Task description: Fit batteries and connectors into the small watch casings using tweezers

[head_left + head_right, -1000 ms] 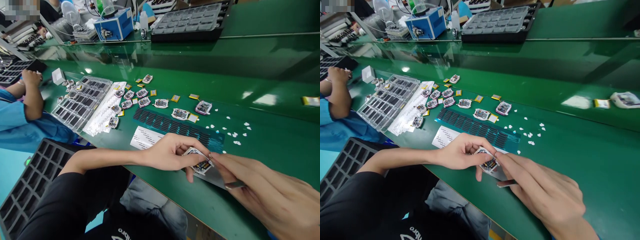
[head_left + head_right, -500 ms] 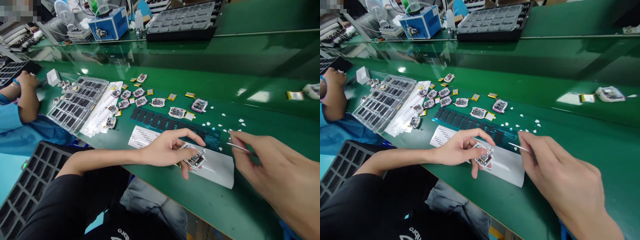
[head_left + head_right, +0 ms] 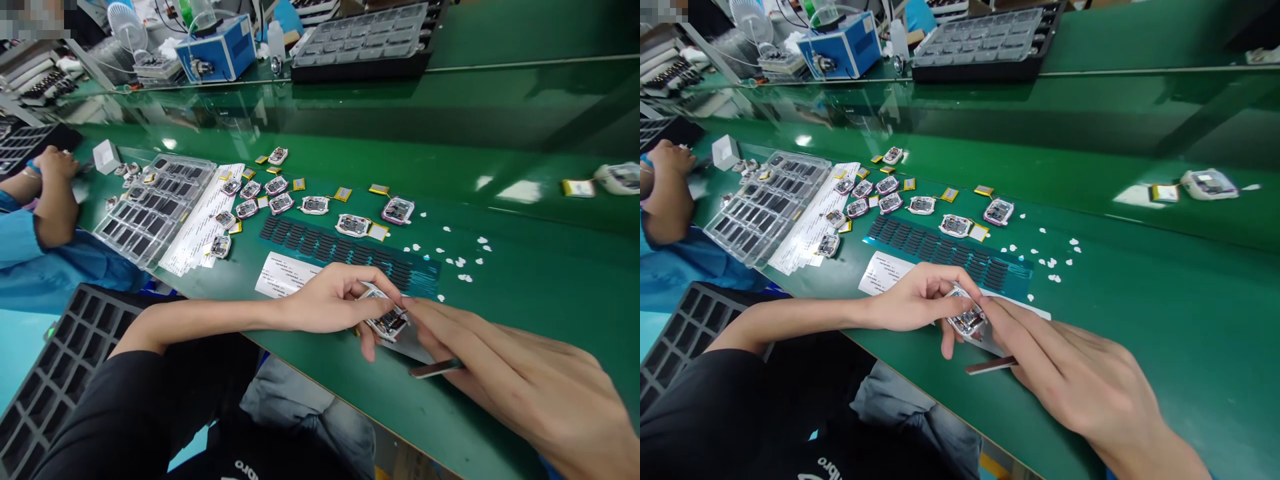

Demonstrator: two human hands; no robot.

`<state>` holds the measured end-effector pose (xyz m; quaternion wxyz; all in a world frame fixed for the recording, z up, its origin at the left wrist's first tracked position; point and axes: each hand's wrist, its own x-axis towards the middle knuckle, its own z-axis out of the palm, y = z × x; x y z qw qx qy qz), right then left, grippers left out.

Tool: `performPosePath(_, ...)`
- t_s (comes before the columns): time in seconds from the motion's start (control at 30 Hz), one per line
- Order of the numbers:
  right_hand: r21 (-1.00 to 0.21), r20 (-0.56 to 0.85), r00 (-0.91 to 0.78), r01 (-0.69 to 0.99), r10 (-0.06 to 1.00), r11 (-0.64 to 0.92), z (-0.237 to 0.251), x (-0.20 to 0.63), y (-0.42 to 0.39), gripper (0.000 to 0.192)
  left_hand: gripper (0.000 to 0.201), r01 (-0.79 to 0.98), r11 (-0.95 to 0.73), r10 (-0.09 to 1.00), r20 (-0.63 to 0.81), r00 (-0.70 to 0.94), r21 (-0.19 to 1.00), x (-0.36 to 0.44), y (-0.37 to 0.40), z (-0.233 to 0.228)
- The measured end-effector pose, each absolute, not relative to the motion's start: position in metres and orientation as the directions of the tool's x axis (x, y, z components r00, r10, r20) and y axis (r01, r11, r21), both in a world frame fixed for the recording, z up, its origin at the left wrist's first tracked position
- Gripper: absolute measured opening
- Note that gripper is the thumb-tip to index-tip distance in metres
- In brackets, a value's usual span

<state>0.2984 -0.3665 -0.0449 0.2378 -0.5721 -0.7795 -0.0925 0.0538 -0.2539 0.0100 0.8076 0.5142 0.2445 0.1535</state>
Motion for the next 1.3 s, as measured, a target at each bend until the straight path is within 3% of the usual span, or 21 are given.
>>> performPosePath(0.23, -0.088, 0.504, -0.200, 0.956, 0.840, 0.280, -0.059, 0.321, -0.378, 0.042, 0.004, 0.037, 0.433, 0.501, -0.274, 0.821, 0.901, 0.054, -0.254, 0.011)
performPosePath(0.43, -0.002, 0.524, -0.240, 0.959, 0.817, 0.283, -0.022, 0.306, -0.346, 0.041, 0.002, 0.047, 0.420, 0.521, -0.284, 0.805, 0.906, 0.054, -0.253, 0.011)
performPosePath(0.53, 0.122, 0.559, -0.381, 0.916, 0.737, 0.382, 0.000, 0.290, -0.335, 0.060, 0.004, 0.045, 0.442, 0.514, -0.295, 0.806, 0.896, 0.054, -0.253, 0.011)
performPosePath(0.63, 0.154, 0.511, -0.528, 0.832, 0.678, 0.533, 0.010, 0.280, -0.336, 0.071, 0.007, 0.021, 0.468, 0.501, -0.285, 0.818, 0.884, 0.054, -0.253, 0.010)
performPosePath(0.83, 0.125, 0.513, -0.580, 0.780, 0.632, 0.614, 0.011, 0.282, -0.339, 0.071, 0.008, -0.008, 0.469, 0.503, -0.259, 0.824, 0.883, 0.054, -0.254, 0.012)
performPosePath(1.07, -0.012, 0.547, -0.515, 0.784, 0.660, 0.621, 0.001, 0.284, -0.338, 0.071, 0.008, -0.039, 0.402, 0.616, -0.239, 0.750, 0.915, 0.057, -0.257, 0.010)
performPosePath(1.3, 0.039, 0.550, -0.498, 0.817, 0.670, 0.575, -0.003, 0.271, -0.343, 0.074, 0.018, 0.047, 0.196, 0.693, -0.172, 0.700, 0.980, 0.058, -0.269, 0.004)
